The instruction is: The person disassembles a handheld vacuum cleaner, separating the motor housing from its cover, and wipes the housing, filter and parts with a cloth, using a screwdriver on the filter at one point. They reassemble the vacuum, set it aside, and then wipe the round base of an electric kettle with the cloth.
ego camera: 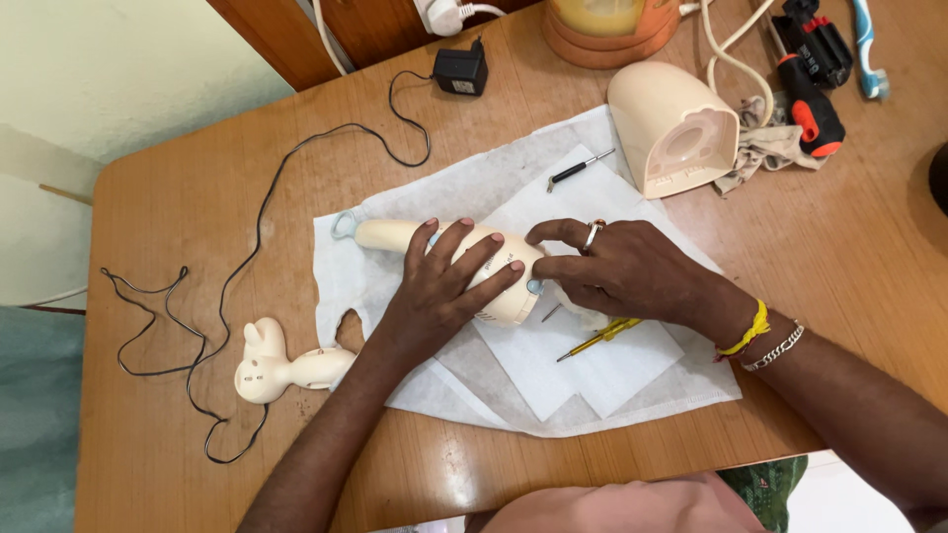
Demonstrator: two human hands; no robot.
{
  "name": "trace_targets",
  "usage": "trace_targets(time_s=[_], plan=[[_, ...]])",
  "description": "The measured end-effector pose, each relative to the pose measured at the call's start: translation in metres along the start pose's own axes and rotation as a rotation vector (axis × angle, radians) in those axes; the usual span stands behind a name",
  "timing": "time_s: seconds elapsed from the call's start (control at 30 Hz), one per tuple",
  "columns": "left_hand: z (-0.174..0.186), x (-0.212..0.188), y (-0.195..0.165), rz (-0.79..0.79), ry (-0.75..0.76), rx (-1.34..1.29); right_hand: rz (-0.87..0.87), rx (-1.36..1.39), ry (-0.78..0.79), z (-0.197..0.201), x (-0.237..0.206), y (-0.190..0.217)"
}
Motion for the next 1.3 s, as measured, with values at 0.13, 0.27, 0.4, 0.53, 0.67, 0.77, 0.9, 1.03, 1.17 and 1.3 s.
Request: trace_targets(time_s=[0.13, 0.27, 0.4, 0.53, 0.67, 0.77, 0.9, 1.03, 1.17, 1.3], plan=[[0.015, 0.009, -0.003, -0.027, 0.048, 0.011, -0.155, 0.171, -0.086, 0.007, -0.004, -0.015], [0.033, 0.017, 0.014, 0.028, 0.218, -0.138, -0.532, 0.154, -0.142, 0.01, -0.015, -0.052], [0.026, 0.035, 0.031, 0.069, 0.453, -0.147, -0.453, -0.017, -0.031, 0.004, -0.004, -0.053], [0.025, 0.051, 0.046, 0.094, 0.457, -0.317, -0.272, -0.101, -0.064, 0.007, 0.003, -0.043], [0.023, 0.054, 0.051, 0.091, 0.45, -0.369, -0.276, 0.114, -0.143, 0.013, -0.003, -0.041], [0.043, 0.052, 0.052, 0.096, 0.232, -0.344, -0.297, 0.35, -0.187, 0.015, -0.005, -0.039], [0.077, 0.042, 0.053, 0.203, -0.179, -0.277, -0.349, 0.619, -0.156, 0.011, 0.008, -0.04], [0.096, 0.032, 0.037, 0.33, -0.562, -0.205, -0.273, 0.971, -0.213, 0.016, 0.039, -0.035], [0.103, 0.04, 0.023, 0.426, -0.75, -0.281, -0.259, 1.092, -0.343, 0.034, 0.067, -0.024], [0.116, 0.051, 0.017, 0.425, -0.816, -0.524, -0.293, 1.163, -0.424, 0.061, 0.082, -0.027]])
Point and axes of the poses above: each hand's wrist, its own x-axis towards the middle knuckle, its own z-axis out of the back of the hand, y = z × x, the point moved 9 cm from there along x, towards the middle knuckle, and after that the axes turned 6 degrees about y, right-handed, at the moved point
